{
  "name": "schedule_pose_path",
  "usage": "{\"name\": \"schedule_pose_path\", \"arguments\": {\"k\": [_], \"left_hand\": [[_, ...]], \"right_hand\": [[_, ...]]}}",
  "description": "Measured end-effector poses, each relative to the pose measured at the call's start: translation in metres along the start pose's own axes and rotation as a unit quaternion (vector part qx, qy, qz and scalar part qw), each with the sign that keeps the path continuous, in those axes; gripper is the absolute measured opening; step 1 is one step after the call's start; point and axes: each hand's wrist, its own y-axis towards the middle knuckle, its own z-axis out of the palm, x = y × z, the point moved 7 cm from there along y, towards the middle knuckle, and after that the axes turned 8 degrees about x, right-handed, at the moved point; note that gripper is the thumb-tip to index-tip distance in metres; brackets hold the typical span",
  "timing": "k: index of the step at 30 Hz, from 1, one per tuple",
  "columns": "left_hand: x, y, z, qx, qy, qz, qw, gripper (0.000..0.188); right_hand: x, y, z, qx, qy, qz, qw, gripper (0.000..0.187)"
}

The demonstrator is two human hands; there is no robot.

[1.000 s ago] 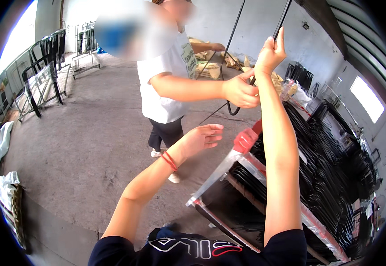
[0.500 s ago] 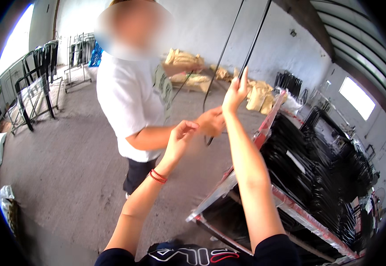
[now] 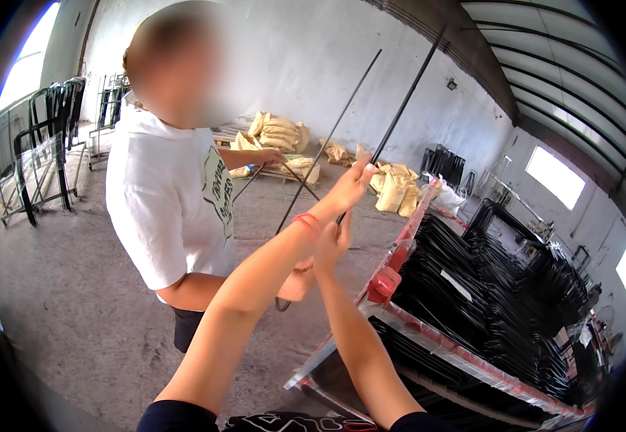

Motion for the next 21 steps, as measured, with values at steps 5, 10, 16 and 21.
{"name": "schedule_pose_path", "arguments": {"k": [5, 10, 16, 21], "left_hand": [[0.025, -0.005, 0.021, -0.003, -0.139, -0.061, 0.988, 0.039], [0.048, -0.023, 0.031, -0.063, -0.122, -0.035, 0.99, 0.027], [0.052, -0.06, 0.024, -0.084, -0.17, -0.049, 0.981, 0.023], [0.015, -0.082, 0.001, -0.096, -0.168, -0.066, 0.979, 0.022]], "right_hand": [[-0.004, -0.037, 0.001, 0.001, 0.054, 0.009, 0.998, 0.048], [-0.025, -0.056, -0.013, 0.043, -0.097, -0.072, 0.992, 0.035], [-0.008, 0.027, -0.068, -0.073, 0.095, 0.21, 0.97, 0.02], [0.07, 0.219, -0.135, -0.01, -0.176, 0.027, 0.984, 0.055]]}}
